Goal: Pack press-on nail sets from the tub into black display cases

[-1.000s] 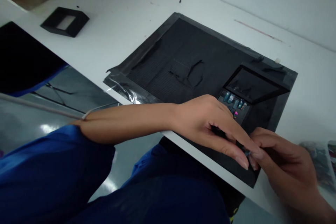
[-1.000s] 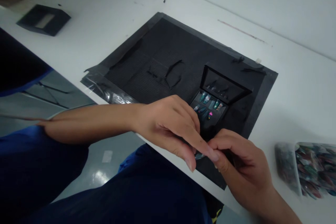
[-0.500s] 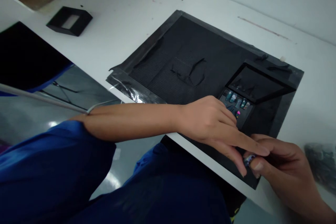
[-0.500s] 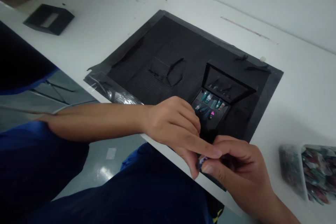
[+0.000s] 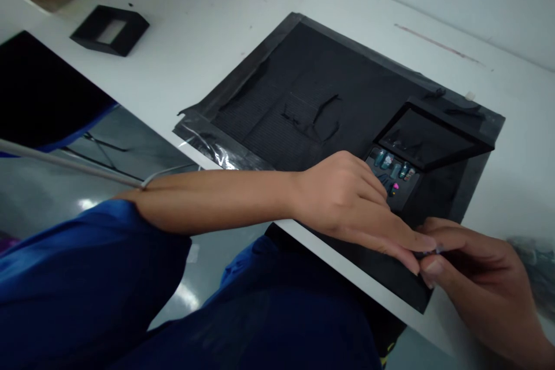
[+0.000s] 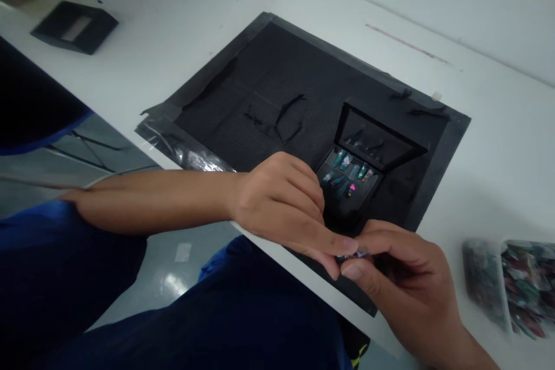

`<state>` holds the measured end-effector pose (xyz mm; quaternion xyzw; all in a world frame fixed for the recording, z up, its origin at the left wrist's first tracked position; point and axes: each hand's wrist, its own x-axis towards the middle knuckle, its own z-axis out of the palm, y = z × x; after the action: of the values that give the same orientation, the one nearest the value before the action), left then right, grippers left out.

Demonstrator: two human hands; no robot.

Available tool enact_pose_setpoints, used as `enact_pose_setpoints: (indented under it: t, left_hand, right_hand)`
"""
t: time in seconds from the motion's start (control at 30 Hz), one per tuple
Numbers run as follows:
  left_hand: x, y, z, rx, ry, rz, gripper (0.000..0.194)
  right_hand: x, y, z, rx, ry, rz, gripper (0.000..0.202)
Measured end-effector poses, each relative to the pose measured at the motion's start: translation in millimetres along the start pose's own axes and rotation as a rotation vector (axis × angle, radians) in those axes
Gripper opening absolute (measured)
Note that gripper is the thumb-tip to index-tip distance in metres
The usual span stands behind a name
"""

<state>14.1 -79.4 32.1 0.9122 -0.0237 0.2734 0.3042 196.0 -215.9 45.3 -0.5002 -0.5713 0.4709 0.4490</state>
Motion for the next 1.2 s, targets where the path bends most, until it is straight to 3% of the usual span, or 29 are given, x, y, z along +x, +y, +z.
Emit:
enact_pose_setpoints:
  t: [0.13, 0.2, 0.37, 0.57, 0.67, 1.0, 1.2]
  left_hand:
    - [-5, -4, 1.2, 0.026, 0.121, 0.219, 0.024]
    - [-5, -4, 2.2, 0.023, 0.134, 0.259, 0.025]
    - [-3, 0, 3.8, -0.047, 0.155, 0.194, 0.033]
    - [-7, 4, 3.2, -0.192, -0.028, 0.03, 0.035]
    - [-8, 5, 2.2, -0.228, -0.063, 0.007, 0.034]
    - [-8, 0, 6.5, -0.066, 0.056, 0.054, 0.032]
    - [-7, 3, 5.8, -0.077, 0.096, -0.005, 0.028]
  right_hand:
    - [-3, 0, -1, 0.017, -0.022, 0.024, 0.004]
    - [-6, 0, -2, 0.034, -0.054, 0.052, 0.004]
    - [-9, 1, -2, 0.07, -0.148, 0.118, 0.008]
    - [-6, 2, 1, 0.158, -0.239, 0.142, 0.012]
    - [-5, 2, 4, 0.257, -0.247, 0.184, 0.015]
    - [-2, -2, 11, 0.383, -0.092, 0.277, 0.024]
    - [-6, 2, 11, 0.41, 0.037, 0.281, 0.011]
